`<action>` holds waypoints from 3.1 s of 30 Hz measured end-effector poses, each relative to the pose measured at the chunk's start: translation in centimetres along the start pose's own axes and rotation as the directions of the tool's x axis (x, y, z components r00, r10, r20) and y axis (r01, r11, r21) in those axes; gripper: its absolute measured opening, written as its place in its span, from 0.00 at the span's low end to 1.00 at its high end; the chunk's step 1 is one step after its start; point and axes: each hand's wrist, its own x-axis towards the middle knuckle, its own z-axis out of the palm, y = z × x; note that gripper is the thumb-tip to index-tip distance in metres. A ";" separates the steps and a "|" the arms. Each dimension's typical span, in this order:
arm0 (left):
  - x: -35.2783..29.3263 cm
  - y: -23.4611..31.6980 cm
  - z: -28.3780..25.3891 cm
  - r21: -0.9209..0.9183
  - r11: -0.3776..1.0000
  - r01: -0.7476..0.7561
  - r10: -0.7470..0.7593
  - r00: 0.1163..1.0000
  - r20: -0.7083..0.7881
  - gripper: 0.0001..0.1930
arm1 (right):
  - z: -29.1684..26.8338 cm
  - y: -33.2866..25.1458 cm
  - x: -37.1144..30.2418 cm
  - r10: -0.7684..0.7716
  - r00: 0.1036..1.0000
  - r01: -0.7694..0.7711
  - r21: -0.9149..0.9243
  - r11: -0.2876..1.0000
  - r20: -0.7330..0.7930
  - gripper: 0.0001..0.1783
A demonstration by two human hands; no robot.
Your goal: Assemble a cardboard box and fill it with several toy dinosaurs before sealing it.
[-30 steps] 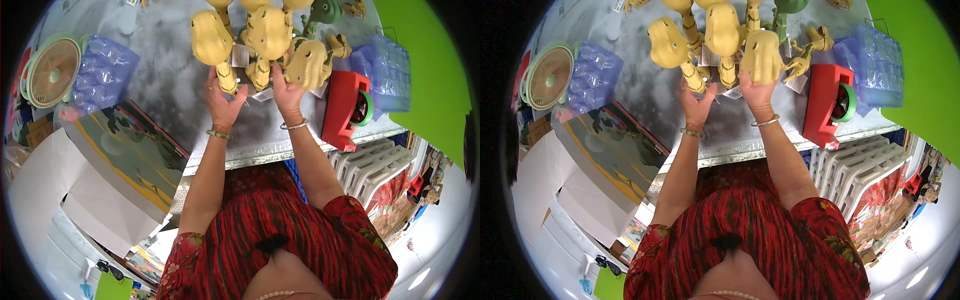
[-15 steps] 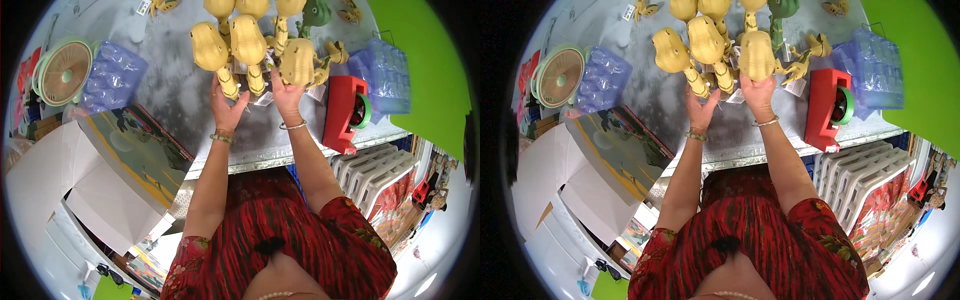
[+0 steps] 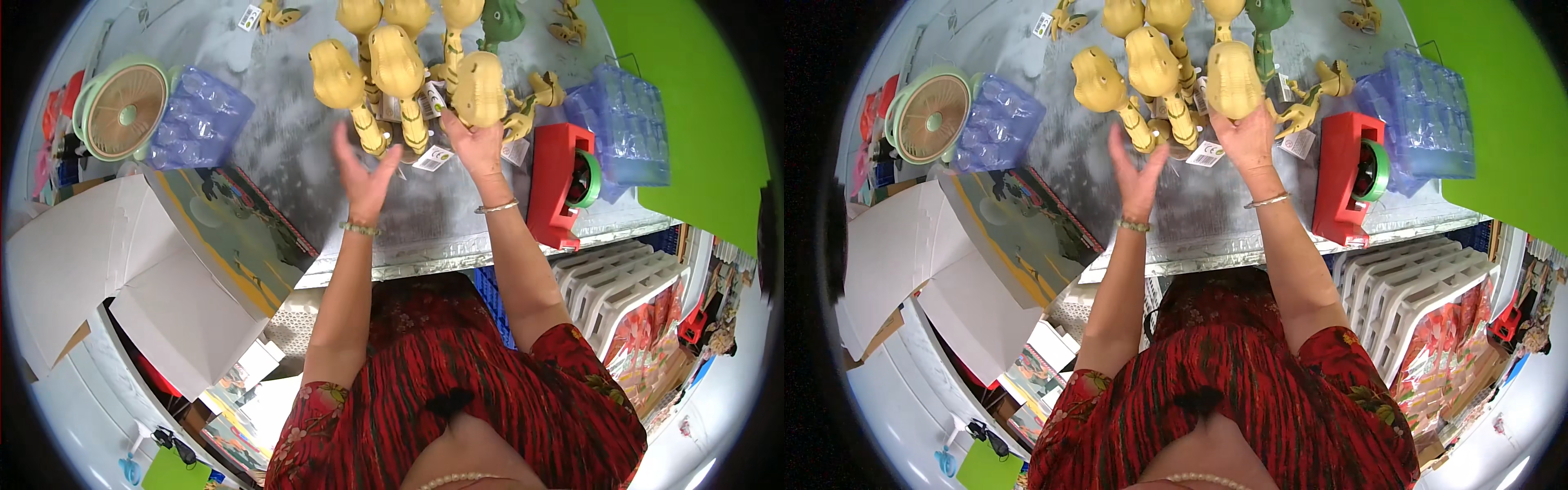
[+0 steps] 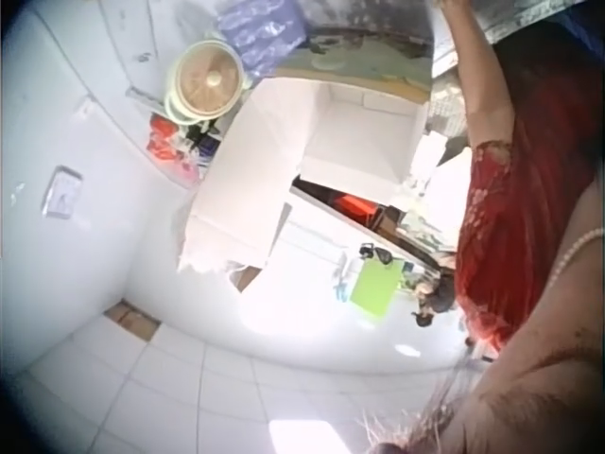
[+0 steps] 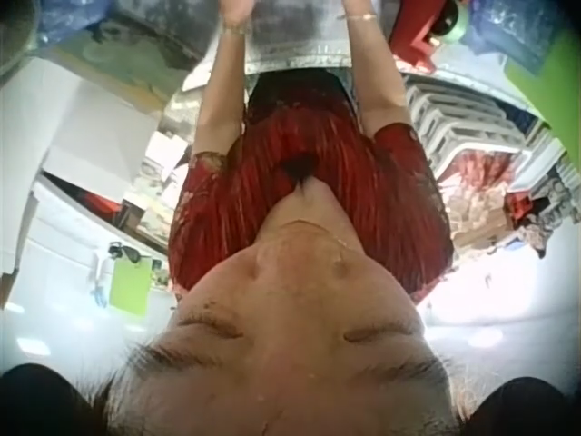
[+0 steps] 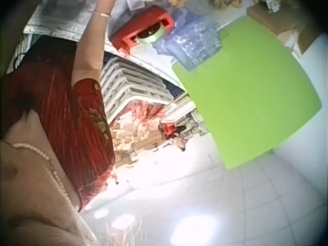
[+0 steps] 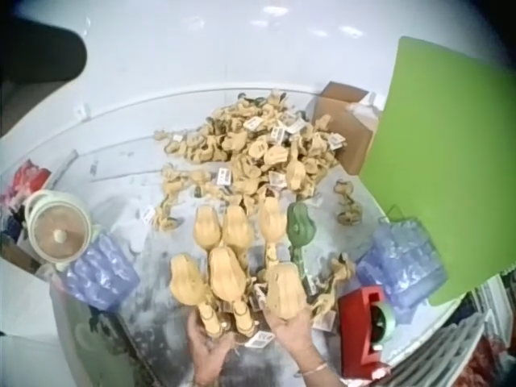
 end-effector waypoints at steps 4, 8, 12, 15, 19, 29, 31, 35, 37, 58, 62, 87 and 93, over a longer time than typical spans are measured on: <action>-2.3 3.6 -0.7 0.062 0.994 -0.088 0.087 0.996 0.027 0.28 | -0.6 1.3 -0.3 -0.272 0.962 0.267 -0.128 0.955 -0.022 0.19; -0.5 6.7 2.3 0.269 0.928 -0.260 0.224 0.962 0.156 0.26 | -0.4 1.1 -0.2 -0.329 0.944 0.324 -0.258 0.910 0.026 0.18; 1.2 5.6 4.3 0.353 0.916 -0.189 0.120 0.971 0.208 0.25 | 0.4 2.4 -0.5 -0.347 0.929 0.324 -0.173 0.930 -0.126 0.12; 1.2 5.5 5.1 0.345 0.919 -0.191 0.110 0.964 0.241 0.22 | 0.4 2.3 -0.4 -0.359 0.928 0.333 -0.217 0.918 -0.096 0.12; 1.6 5.7 6.0 0.401 0.890 -0.216 0.093 0.948 0.304 0.17 | 0.1 2.0 0.2 -0.255 0.966 0.248 -0.130 0.960 -0.037 0.11; 0.3 4.8 6.0 0.325 0.934 -0.148 0.092 0.979 0.180 0.15 | -0.4 2.2 -0.9 -0.289 0.957 0.283 -0.183 0.941 -0.006 0.12; 0.1 4.9 5.9 0.310 0.942 -0.130 0.069 0.978 0.199 0.16 | -1.1 2.2 -0.8 -0.392 0.919 0.390 -0.236 0.890 0.039 0.19; -0.1 4.3 5.3 0.360 0.919 -0.162 0.093 0.975 0.201 0.16 | -3.0 0.5 -1.9 -0.298 0.954 0.297 -0.239 0.925 0.031 0.35; -0.3 4.4 5.0 0.304 0.939 -0.163 0.118 0.980 0.161 0.18 | -3.9 -0.2 -2.9 -0.274 0.961 0.265 -0.162 0.950 -0.037 0.33; 2.4 4.8 7.1 0.019 0.998 -0.060 0.055 0.982 0.181 0.21 | -0.6 0.6 0.4 -0.310 0.940 0.293 -0.131 0.947 -0.141 0.10; 1.1 2.6 7.4 0.088 0.980 -0.181 0.165 0.973 0.159 0.19 | 0.2 1.3 -0.3 -0.422 0.901 0.385 -0.261 0.885 -0.101 0.11; 1.5 4.1 5.9 0.155 0.987 -0.038 0.006 0.980 0.198 0.26 | -6.2 4.8 -2.0 0.236 0.899 -0.270 -0.042 0.962 -0.368 0.29; -0.5 5.9 5.0 0.110 0.978 -0.176 0.153 0.970 0.189 0.28 | -6.2 7.0 4.1 0.440 0.790 -0.436 0.115 0.893 -0.427 0.28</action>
